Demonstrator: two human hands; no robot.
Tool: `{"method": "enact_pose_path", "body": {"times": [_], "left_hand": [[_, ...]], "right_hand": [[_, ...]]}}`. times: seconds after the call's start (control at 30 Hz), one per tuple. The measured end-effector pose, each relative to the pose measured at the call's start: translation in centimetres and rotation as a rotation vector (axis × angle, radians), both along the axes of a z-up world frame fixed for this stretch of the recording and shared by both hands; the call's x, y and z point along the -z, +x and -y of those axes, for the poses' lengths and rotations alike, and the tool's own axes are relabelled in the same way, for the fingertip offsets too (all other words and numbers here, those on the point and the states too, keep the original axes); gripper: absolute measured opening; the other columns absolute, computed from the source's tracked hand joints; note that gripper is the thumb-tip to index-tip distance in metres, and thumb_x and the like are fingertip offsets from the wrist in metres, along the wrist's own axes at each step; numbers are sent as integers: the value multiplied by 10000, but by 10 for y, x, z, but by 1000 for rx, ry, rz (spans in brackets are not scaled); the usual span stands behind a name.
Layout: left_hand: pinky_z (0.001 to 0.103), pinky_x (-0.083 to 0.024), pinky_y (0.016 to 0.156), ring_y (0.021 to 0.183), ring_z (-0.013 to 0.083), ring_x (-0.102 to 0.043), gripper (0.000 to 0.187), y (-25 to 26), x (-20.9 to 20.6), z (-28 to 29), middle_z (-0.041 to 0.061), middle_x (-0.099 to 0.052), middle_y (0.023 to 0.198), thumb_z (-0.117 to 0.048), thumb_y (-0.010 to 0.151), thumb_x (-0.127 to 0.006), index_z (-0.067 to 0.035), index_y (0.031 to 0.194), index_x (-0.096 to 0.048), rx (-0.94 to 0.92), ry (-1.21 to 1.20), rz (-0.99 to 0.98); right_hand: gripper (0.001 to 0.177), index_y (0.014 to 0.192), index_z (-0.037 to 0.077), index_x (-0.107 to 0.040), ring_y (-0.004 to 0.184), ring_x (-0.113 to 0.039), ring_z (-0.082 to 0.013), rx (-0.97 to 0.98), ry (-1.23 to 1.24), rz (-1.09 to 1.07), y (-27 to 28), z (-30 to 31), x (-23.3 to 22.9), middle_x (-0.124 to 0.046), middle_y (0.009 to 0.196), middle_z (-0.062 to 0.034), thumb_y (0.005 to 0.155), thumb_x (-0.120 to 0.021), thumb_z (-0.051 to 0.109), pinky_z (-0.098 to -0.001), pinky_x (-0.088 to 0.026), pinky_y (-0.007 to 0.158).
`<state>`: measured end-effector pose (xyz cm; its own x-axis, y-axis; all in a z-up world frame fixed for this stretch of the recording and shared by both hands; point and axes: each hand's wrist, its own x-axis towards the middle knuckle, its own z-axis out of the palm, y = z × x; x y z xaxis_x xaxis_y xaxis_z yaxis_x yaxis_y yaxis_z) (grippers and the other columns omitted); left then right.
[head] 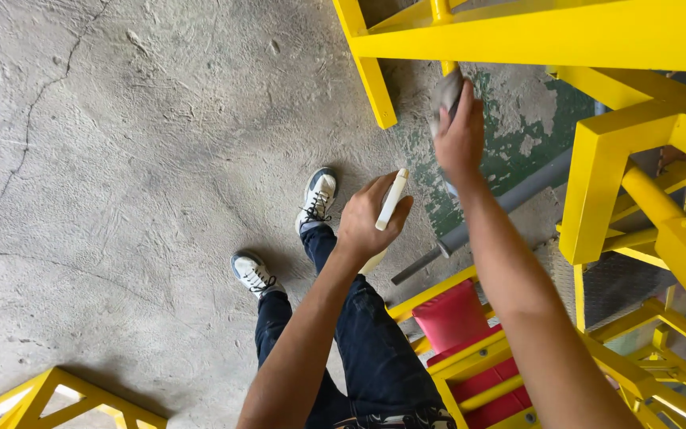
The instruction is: Cleaning various parts of yellow gym equipment and weight plates using a spray bottle and cloth.
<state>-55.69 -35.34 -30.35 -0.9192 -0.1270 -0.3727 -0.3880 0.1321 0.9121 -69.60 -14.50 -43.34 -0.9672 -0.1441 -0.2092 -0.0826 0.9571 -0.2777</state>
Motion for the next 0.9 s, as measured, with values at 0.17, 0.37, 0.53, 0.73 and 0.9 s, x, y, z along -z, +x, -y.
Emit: {"method": "enact_pose_path", "body": {"times": [0.17,0.37,0.53,0.73,0.9], "left_hand": [[431,-589,797,928,366,-742,463,-5,-10,7,185,-738,1080,-248,876,-742,-38,1280,-655,-16,-6,17],[429,-590,780,914,369,-739,419,2,-11,9,179,-737,1062,-233,888,-729,-45,1258,-667,-67,-8,-25],[441,-582,779,909,384,-726,410,6,-4,5,184,-729,1046,-225,885,-720,-50,1251,-664,-76,-14,-2],[462,-575,777,918,403,-720,396,10,1,2,194,-731,1034,-237,874,-726,-55,1222,-677,-90,-15,15],[466,-579,754,868,392,-726,364,9,-2,10,191,-727,1004,-228,883,-703,-57,1202,-667,-145,47,-1]], "right_hand": [[857,1647,67,-290,1437,-439,-489,-326,373,-268,51,-23,1,-289,1625,-306,926,-754,88,-589,-448,1167],[834,1604,169,-463,1394,-417,-503,-408,362,-244,9,-4,7,-306,1585,-303,846,-747,-29,-610,-445,1124],[684,1498,232,-536,1408,-481,-459,-250,-28,-43,-36,14,0,-399,1544,-236,899,-741,-26,-521,-518,1106],[687,1517,101,-525,1314,-511,-516,-550,161,-192,2,7,-53,-312,1530,-328,866,-677,-54,-519,-548,1017],[749,1628,148,-392,958,-688,-385,-413,492,435,-11,69,-136,-506,1432,-317,960,-490,-178,-476,-612,728]]}}
